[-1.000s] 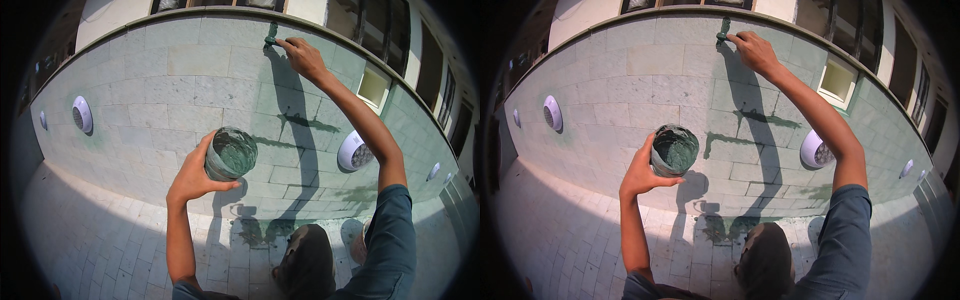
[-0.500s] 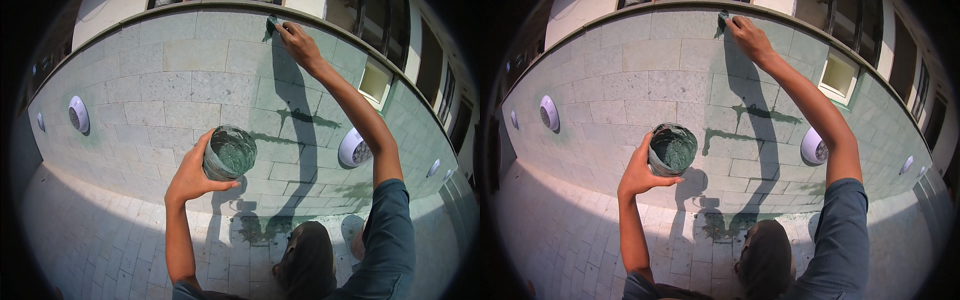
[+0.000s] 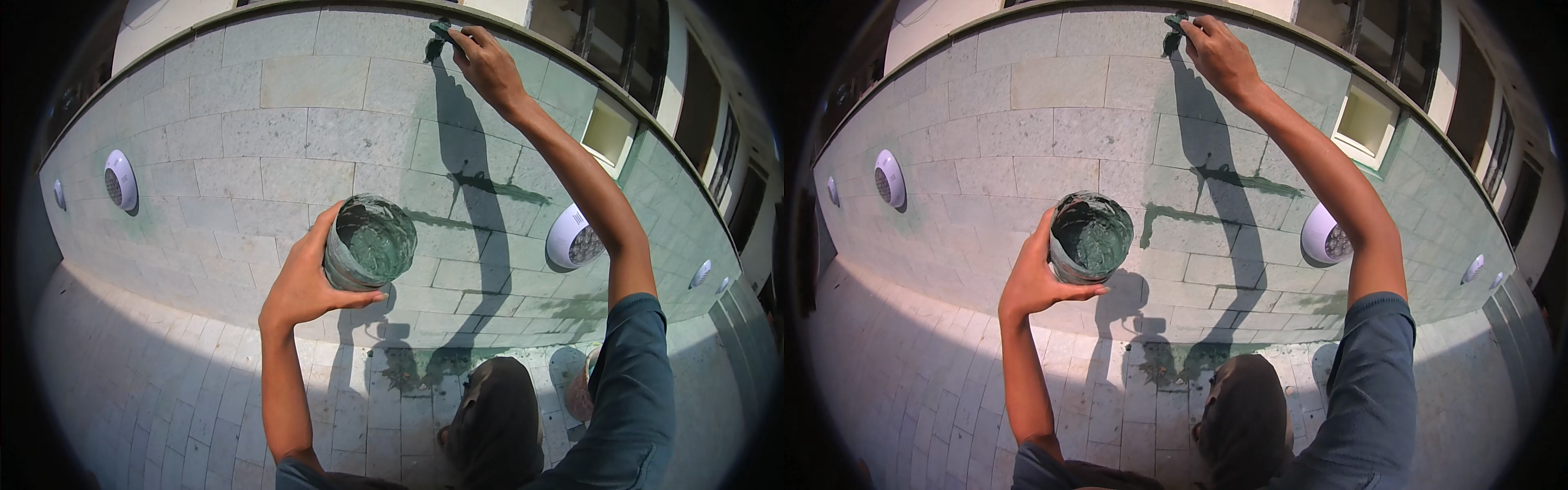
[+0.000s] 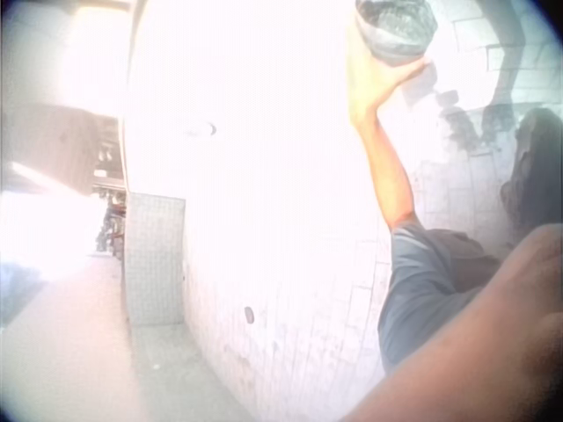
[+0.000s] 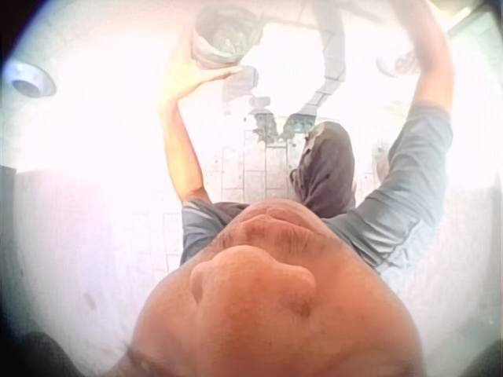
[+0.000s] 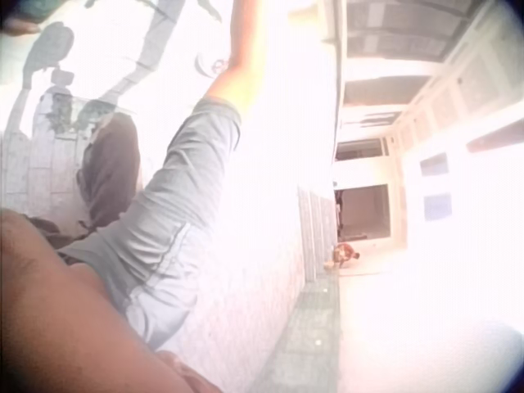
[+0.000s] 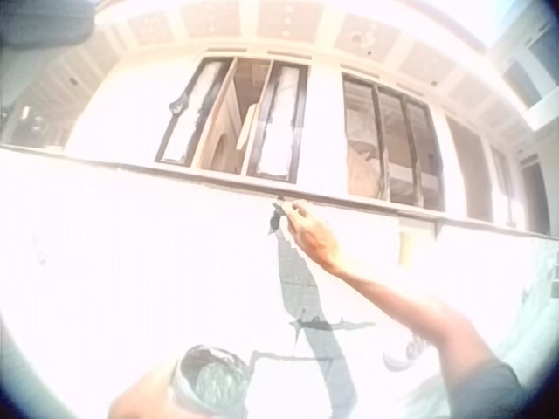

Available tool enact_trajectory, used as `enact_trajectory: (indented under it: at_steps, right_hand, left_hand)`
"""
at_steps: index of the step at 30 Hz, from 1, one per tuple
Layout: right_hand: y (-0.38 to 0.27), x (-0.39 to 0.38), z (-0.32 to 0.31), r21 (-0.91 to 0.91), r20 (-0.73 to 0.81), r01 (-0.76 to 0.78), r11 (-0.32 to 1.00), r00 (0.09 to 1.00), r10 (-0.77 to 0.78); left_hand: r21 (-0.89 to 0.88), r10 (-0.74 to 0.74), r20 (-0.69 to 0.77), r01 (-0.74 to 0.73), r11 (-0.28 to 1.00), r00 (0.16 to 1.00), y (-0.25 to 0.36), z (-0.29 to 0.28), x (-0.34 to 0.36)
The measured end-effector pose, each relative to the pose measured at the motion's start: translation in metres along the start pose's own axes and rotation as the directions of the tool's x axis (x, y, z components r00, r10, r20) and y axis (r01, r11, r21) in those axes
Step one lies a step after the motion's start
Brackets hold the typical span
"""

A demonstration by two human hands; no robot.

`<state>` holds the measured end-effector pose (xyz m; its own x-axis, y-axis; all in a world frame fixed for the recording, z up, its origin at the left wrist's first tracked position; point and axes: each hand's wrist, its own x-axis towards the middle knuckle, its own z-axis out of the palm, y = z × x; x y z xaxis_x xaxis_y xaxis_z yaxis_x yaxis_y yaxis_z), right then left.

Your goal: The person mixes grout in a container and applies it to the gaps between wall tiles using a small tool and a sponge.

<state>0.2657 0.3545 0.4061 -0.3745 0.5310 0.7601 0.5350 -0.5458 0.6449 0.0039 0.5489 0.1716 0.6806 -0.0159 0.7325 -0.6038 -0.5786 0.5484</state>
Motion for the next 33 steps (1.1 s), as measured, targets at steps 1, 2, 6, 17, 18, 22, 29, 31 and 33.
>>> enact_trajectory:
  at_steps: [1,2,6,17,18,22,29,31,33]
  right_hand:
    - [0.003,0.002,0.001,-0.037,-0.013,0.014,0.999,1.000,-0.015]
    - [0.008,0.004,0.004,-0.076,-0.028,0.031,0.997,0.999,-0.033]
    - [-0.003,-0.020,0.016,-0.097,0.133,0.066,0.993,0.990,-0.053]
    - [-0.008,-0.014,-0.002,0.035,0.048,-0.024,0.999,0.999,0.022]
    - [0.001,-0.008,0.000,0.007,0.024,-0.021,1.000,1.000,0.021]
    - [0.016,0.003,0.005,-0.070,0.020,0.024,0.997,1.000,-0.023]
    - [-0.021,-0.027,0.009,0.073,0.220,0.061,0.995,0.972,-0.076]
    - [-0.020,-0.021,0.006,0.094,0.171,-0.015,0.995,0.985,-0.001]
    - [-0.010,-0.011,-0.001,0.094,0.084,-0.057,0.994,0.995,0.049]
  left_hand:
    - [-0.007,-0.005,0.005,0.005,1.000,1.000,0.000,0.000,0.000]
    - [-0.015,-0.007,0.007,0.007,1.000,1.000,0.000,0.000,0.001]
    - [0.020,-0.004,-0.001,0.004,1.000,1.000,-0.001,-0.001,-0.001]
    - [0.036,-0.007,-0.012,0.008,0.999,1.000,-0.002,-0.002,0.000]
    - [0.031,-0.003,-0.010,0.003,1.000,1.000,-0.002,0.000,0.000]
    - [0.015,-0.006,0.002,0.006,1.000,1.000,-0.003,0.002,0.002]
    - [0.053,-0.031,-0.020,0.032,0.998,0.999,-0.006,-0.001,-0.002]
    - [0.029,-0.041,-0.029,0.041,0.999,0.999,-0.008,-0.003,-0.002]
    - [0.010,-0.039,-0.028,0.039,0.999,0.999,-0.009,0.000,-0.001]
